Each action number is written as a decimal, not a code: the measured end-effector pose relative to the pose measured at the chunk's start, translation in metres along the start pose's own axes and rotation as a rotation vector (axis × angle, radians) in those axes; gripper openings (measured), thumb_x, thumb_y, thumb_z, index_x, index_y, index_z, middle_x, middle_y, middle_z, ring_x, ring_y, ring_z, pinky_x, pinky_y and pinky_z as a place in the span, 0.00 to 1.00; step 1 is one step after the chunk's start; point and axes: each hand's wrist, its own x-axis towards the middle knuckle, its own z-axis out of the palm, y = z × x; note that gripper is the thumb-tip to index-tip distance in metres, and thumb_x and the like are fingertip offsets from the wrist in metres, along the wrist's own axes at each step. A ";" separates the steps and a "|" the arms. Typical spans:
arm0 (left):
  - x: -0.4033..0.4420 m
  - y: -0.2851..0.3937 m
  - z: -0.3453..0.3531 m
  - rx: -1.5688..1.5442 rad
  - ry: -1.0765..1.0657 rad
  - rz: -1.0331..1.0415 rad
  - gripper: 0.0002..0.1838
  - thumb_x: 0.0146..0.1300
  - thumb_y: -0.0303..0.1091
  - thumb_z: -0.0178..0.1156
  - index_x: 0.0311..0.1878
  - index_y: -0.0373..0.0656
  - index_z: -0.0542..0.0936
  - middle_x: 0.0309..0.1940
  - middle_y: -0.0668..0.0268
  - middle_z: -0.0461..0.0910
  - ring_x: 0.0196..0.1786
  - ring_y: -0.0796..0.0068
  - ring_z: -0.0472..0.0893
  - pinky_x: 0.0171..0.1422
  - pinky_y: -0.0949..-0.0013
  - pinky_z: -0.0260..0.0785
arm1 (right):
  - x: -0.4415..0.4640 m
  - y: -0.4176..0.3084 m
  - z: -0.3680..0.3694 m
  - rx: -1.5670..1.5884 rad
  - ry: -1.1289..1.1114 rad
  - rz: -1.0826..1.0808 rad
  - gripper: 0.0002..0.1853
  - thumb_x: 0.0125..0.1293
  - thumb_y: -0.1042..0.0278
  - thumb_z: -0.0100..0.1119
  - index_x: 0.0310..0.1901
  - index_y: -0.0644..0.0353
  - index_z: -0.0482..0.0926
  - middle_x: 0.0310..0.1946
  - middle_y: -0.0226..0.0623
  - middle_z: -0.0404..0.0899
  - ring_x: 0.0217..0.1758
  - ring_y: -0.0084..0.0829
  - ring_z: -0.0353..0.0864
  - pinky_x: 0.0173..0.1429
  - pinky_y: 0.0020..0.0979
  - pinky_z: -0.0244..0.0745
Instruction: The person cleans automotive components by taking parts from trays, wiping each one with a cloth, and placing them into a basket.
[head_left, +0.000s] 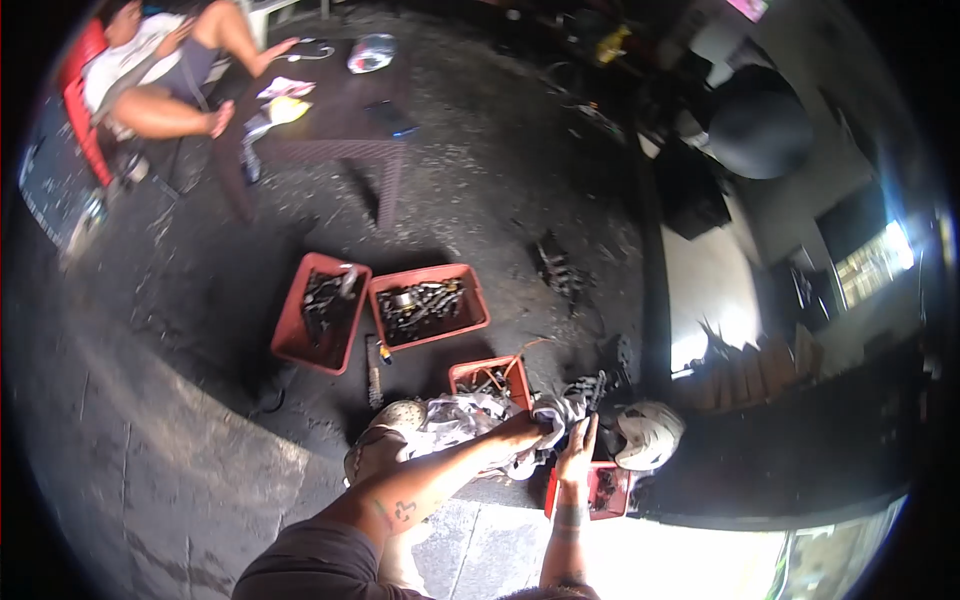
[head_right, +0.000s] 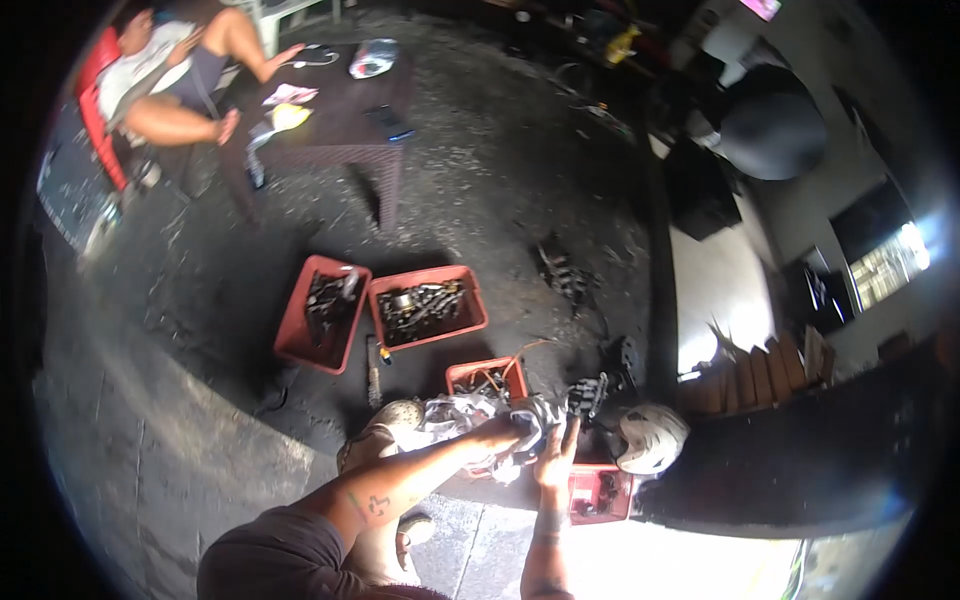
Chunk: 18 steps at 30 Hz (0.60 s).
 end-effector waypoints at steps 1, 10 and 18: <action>0.009 -0.014 0.002 -0.120 0.019 0.091 0.08 0.61 0.34 0.51 0.35 0.42 0.77 0.24 0.70 0.77 0.26 0.84 0.73 0.28 0.77 0.65 | 0.002 -0.015 -0.004 -0.068 -0.010 -0.011 0.29 0.73 0.62 0.39 0.67 0.75 0.49 0.66 0.57 0.55 0.66 0.46 0.60 0.69 0.38 0.52; 0.028 -0.035 0.020 0.219 0.300 0.243 0.17 0.61 0.39 0.54 0.48 0.38 0.77 0.36 0.57 0.80 0.39 0.71 0.79 0.40 0.65 0.71 | 0.009 -0.075 0.015 0.054 0.424 0.047 0.31 0.73 0.48 0.31 0.60 0.72 0.58 0.51 0.60 0.71 0.49 0.43 0.72 0.56 0.39 0.65; 0.004 -0.020 0.003 0.199 0.509 0.726 0.22 0.55 0.33 0.60 0.53 0.34 0.72 0.46 0.52 0.79 0.48 0.62 0.79 0.52 0.66 0.70 | 0.000 -0.035 0.045 0.163 0.318 0.097 0.37 0.68 0.41 0.41 0.62 0.72 0.62 0.61 0.52 0.64 0.64 0.41 0.63 0.67 0.39 0.56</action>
